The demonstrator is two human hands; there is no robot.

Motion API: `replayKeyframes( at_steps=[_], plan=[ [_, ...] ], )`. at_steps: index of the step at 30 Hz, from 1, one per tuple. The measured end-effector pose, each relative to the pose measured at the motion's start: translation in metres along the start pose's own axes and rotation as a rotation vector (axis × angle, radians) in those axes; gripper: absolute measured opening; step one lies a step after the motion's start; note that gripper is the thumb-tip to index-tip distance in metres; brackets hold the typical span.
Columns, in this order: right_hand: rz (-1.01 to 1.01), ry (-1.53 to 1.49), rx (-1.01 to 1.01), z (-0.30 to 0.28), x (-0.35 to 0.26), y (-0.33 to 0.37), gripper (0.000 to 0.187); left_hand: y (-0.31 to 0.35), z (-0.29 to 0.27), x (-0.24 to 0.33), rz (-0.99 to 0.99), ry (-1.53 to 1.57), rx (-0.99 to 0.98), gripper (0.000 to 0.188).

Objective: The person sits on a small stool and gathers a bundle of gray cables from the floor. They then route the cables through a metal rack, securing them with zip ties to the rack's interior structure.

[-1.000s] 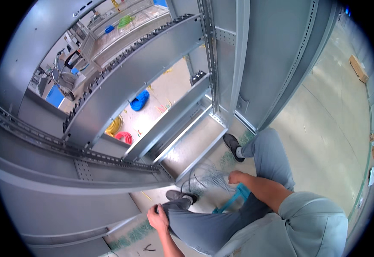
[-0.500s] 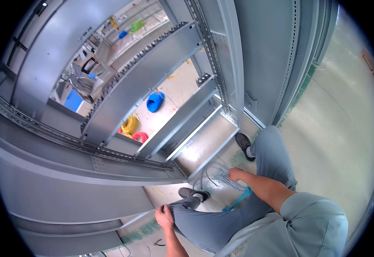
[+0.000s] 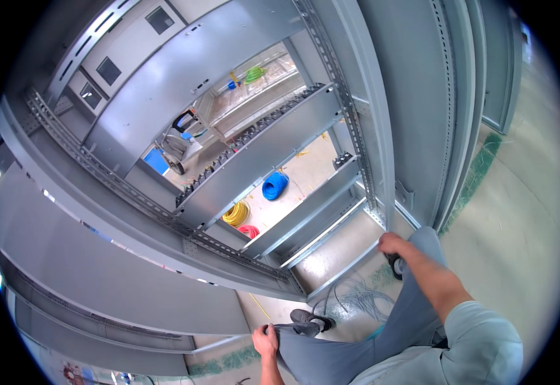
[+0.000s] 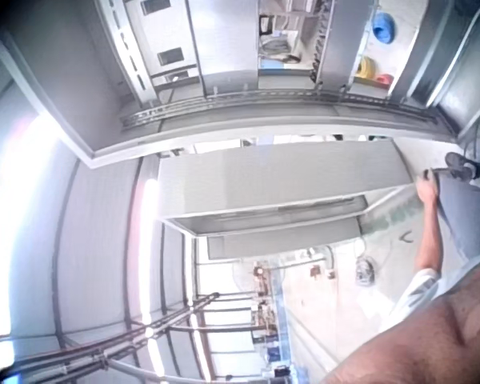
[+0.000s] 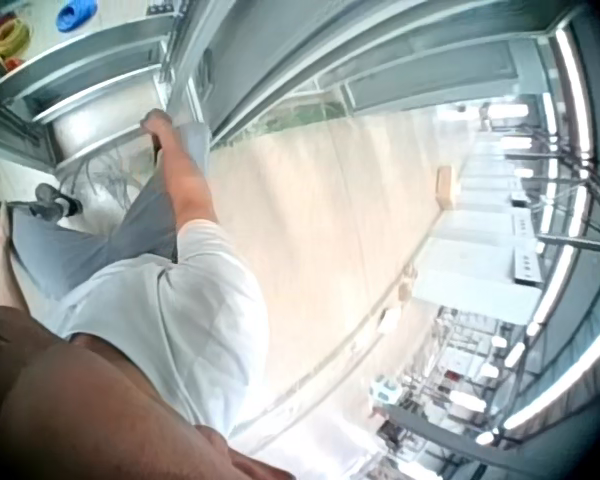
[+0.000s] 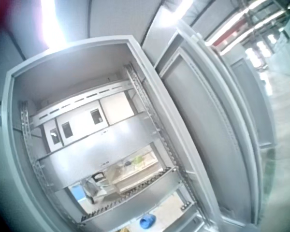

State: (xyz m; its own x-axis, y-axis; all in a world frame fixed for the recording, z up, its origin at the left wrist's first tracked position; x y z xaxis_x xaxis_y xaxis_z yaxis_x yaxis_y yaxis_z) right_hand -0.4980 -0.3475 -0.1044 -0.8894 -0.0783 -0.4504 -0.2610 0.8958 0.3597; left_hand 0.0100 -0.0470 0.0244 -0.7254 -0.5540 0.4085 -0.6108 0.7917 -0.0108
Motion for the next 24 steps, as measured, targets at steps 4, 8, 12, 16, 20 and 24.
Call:
replayKeyframes(
  at_steps=[4,8,12,16,20,24],
  plan=[
    [0.046,-0.022,0.142,-0.085,0.02,0.012,0.036,0.002,0.002,-0.014,-0.028,-0.01,-0.002,0.041],
    [0.117,-0.009,0.206,-0.097,0.044,0.043,0.033,0.006,0.004,-0.014,-0.032,0.002,-0.008,0.041],
    [0.165,0.062,0.143,-0.099,0.011,0.061,0.032,0.005,0.004,-0.016,-0.04,0.007,-0.01,0.041],
    [0.2,-0.001,0.139,-0.103,0.006,0.061,0.034,0.004,0.005,-0.012,-0.024,0.004,-0.009,0.041],
    [0.186,-0.028,0.152,-0.105,-0.002,0.064,0.033,0.007,0.004,-0.02,-0.011,-0.008,0.033,0.042],
    [0.168,-0.004,0.166,-0.101,0.001,0.063,0.032,0.013,0.002,-0.019,-0.02,0.003,0.037,0.042]
  ],
)
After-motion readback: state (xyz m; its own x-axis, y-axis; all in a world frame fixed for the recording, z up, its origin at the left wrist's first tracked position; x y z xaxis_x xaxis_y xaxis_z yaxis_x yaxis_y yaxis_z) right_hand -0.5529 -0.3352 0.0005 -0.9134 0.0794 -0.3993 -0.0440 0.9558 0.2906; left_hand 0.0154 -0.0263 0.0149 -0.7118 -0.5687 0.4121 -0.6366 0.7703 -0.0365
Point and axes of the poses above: each hand's wrist, its own y-axis away from the middle knuckle, its own z-axis out of the palm, x = y × z, the point moved 3 cm from there along -y, towards the middle knuckle, and after that the axes turned 1 degree about -x, right-handed, at the moved point
